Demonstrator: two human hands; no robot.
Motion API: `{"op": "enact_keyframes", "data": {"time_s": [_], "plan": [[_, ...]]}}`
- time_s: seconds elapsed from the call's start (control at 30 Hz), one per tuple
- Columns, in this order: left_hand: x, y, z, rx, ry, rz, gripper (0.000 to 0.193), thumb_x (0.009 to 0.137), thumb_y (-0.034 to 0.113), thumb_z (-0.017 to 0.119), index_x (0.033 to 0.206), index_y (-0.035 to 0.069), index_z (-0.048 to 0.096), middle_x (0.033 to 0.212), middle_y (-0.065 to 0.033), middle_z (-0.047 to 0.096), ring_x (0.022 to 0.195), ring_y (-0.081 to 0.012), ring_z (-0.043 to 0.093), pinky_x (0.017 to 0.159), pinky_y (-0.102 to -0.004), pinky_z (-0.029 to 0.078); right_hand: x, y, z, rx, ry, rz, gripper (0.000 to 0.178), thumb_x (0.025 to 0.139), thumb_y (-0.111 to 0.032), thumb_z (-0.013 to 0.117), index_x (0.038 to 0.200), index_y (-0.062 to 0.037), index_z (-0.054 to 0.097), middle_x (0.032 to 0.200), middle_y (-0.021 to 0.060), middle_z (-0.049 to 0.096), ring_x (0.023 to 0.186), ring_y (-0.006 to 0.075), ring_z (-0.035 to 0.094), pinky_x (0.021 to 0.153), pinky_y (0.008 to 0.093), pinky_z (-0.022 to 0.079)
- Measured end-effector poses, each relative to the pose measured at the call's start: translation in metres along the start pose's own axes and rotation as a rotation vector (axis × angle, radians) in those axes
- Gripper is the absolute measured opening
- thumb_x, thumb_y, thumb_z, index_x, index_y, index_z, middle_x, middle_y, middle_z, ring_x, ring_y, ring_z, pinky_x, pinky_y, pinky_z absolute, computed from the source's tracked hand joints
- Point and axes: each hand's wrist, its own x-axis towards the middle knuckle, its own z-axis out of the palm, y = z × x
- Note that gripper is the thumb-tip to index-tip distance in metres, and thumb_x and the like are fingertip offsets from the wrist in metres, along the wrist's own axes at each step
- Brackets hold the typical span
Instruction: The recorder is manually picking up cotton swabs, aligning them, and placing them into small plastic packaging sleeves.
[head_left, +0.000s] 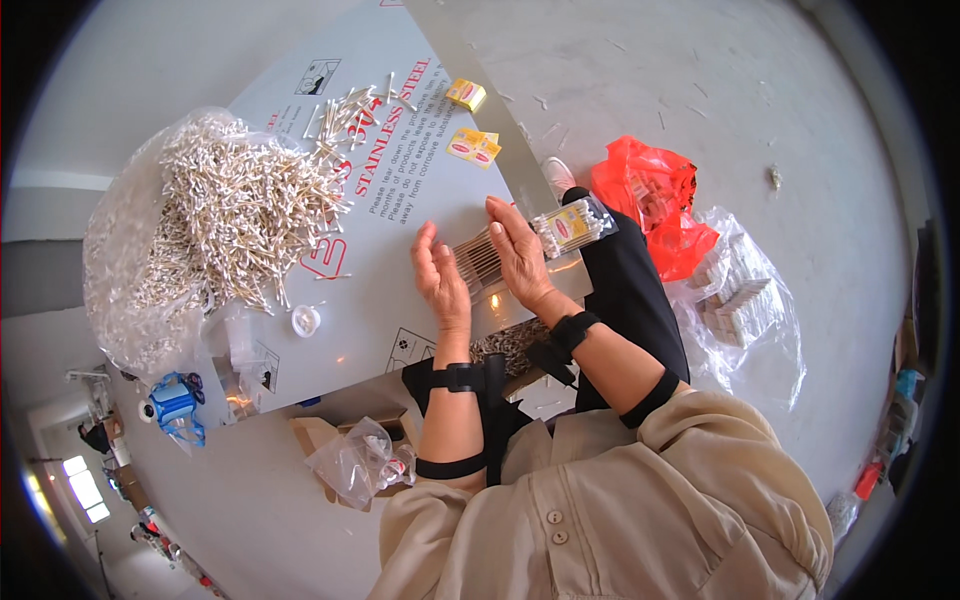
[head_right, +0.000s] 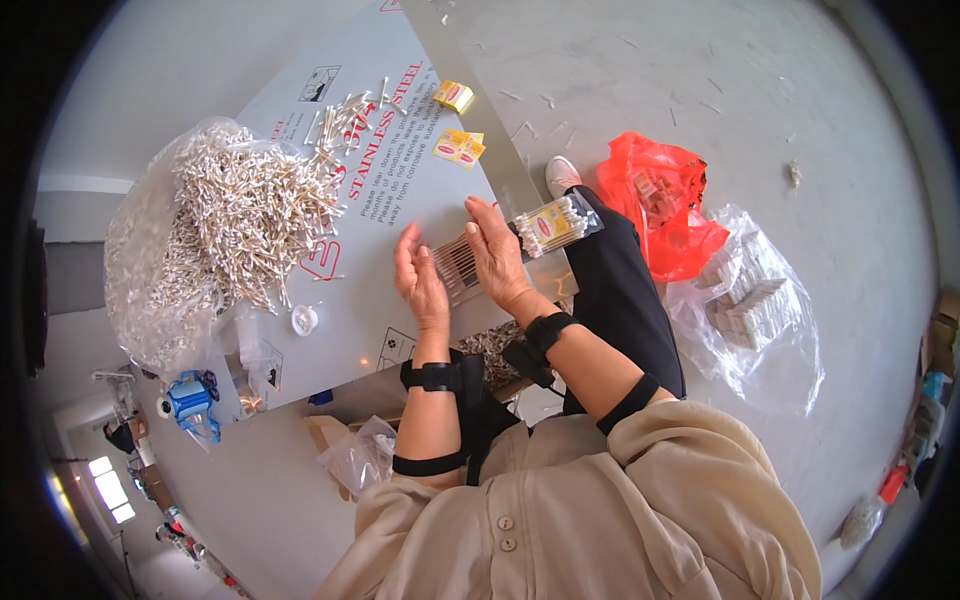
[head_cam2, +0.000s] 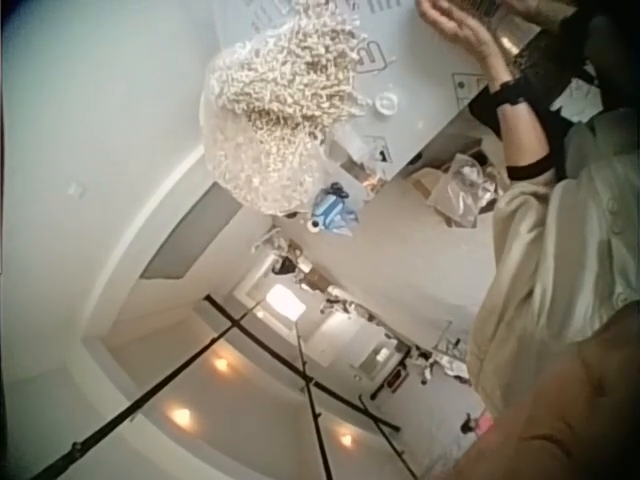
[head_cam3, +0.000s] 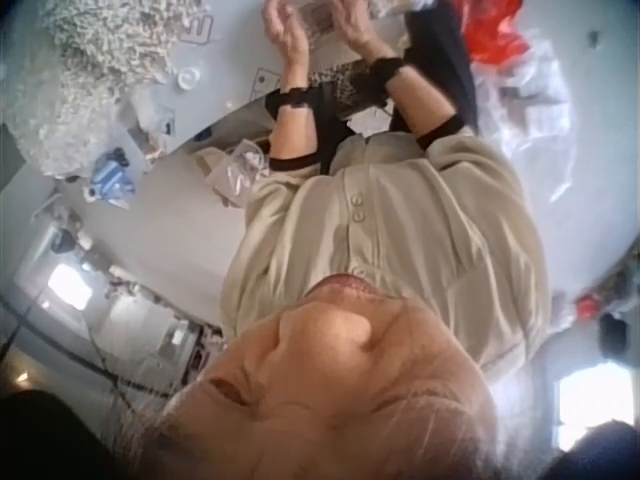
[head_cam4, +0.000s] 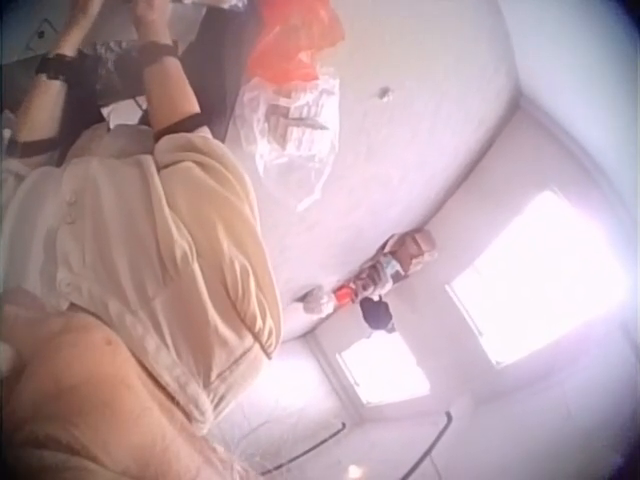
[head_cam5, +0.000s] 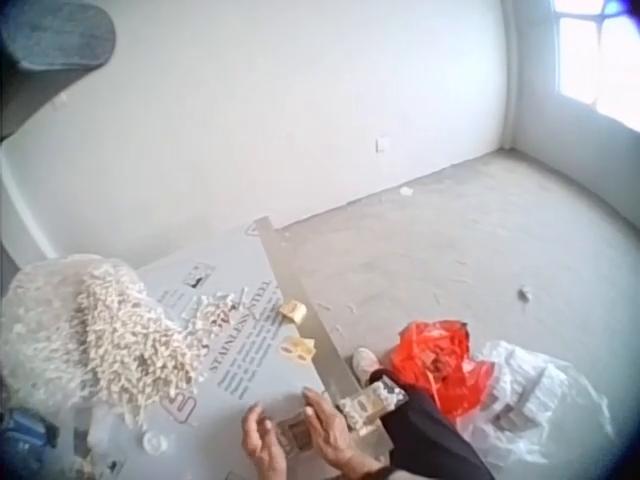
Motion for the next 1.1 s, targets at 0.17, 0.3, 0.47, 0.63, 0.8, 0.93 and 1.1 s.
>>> {"op": "enact_keyframes", "data": {"time_s": [0.17, 0.3, 0.47, 0.63, 0.8, 0.93, 1.1], "plan": [[0.036, 0.010, -0.019, 0.481, -0.201, 0.036, 0.014, 0.075, 0.001, 0.068, 0.087, 0.004, 0.064, 0.088, -0.0104, 0.057, 0.091, -0.0301, 0.054, 0.081, -0.0398, 0.046, -0.011, -0.004, -0.020, -0.178, 0.028, -0.075, 0.024, 0.095, -0.006, 0.051, 0.118, 0.0012, 0.054, 0.123, 0.0204, 0.056, 0.113, 0.0390, 0.055, 0.096, 0.0380, 0.045], [0.056, 0.022, -0.020, 0.796, -0.538, 0.220, 0.012, 0.074, 0.002, 0.071, 0.082, 0.003, 0.061, 0.085, -0.0083, 0.057, 0.089, -0.0297, 0.054, 0.080, -0.0399, 0.046, -0.017, -0.004, -0.026, -0.237, 0.006, -0.159, 0.021, 0.094, -0.002, 0.052, 0.114, -0.0002, 0.055, 0.117, 0.0182, 0.057, 0.106, 0.0360, 0.058, 0.092, 0.0371, 0.046], [0.057, 0.019, -0.018, 0.860, -0.594, 0.361, 0.014, 0.074, 0.001, 0.069, 0.078, 0.004, 0.056, 0.083, -0.0086, 0.055, 0.088, -0.0303, 0.053, 0.077, -0.0412, 0.046, -0.016, -0.006, -0.024, -0.245, -0.004, -0.163, 0.021, 0.093, -0.001, 0.052, 0.114, -0.0008, 0.054, 0.117, 0.0184, 0.056, 0.105, 0.0371, 0.057, 0.090, 0.0378, 0.047], [0.051, 0.023, -0.030, 0.704, -0.481, 0.264, 0.013, 0.077, 0.002, 0.066, 0.076, 0.004, 0.054, 0.085, -0.0095, 0.055, 0.087, -0.0322, 0.052, 0.077, -0.0418, 0.044, -0.014, -0.003, -0.022, -0.195, 0.013, -0.166, 0.020, 0.093, -0.002, 0.052, 0.113, -0.0019, 0.055, 0.112, 0.0174, 0.058, 0.101, 0.0363, 0.058, 0.089, 0.0370, 0.047], [0.012, 0.056, -0.058, 0.570, -0.911, 0.024, 0.017, 0.075, 0.006, 0.070, 0.086, 0.004, 0.056, 0.090, -0.0096, 0.057, 0.094, -0.0317, 0.053, 0.083, -0.0397, 0.045, -0.011, 0.000, -0.030, -0.115, 0.030, -0.095, 0.016, 0.094, -0.004, 0.051, 0.110, -0.0014, 0.055, 0.108, 0.0165, 0.059, 0.098, 0.0345, 0.058, 0.088, 0.0354, 0.046], [-0.021, 0.060, -0.049, 0.683, -0.496, 0.215, 0.056, 0.068, 0.013, 0.080, 0.117, 0.004, 0.055, 0.119, -0.0140, 0.054, 0.117, -0.0343, 0.048, 0.098, -0.0428, 0.041, -0.009, -0.007, -0.028, -0.083, 0.007, -0.063, 0.018, 0.096, -0.007, 0.051, 0.111, -0.0005, 0.056, 0.109, 0.0168, 0.059, 0.100, 0.0327, 0.058, 0.090, 0.0355, 0.045], [-0.020, 0.051, -0.028, 0.936, -0.551, 0.306, 0.086, 0.063, 0.022, 0.085, 0.136, 0.003, 0.042, 0.142, -0.0172, 0.039, 0.135, -0.0353, 0.032, 0.111, -0.0496, 0.024, -0.006, -0.004, -0.024, -0.009, -0.021, -0.009, 0.024, 0.097, -0.010, 0.050, 0.118, 0.0010, 0.056, 0.120, 0.0177, 0.059, 0.112, 0.0317, 0.057, 0.097, 0.0350, 0.043]]}}
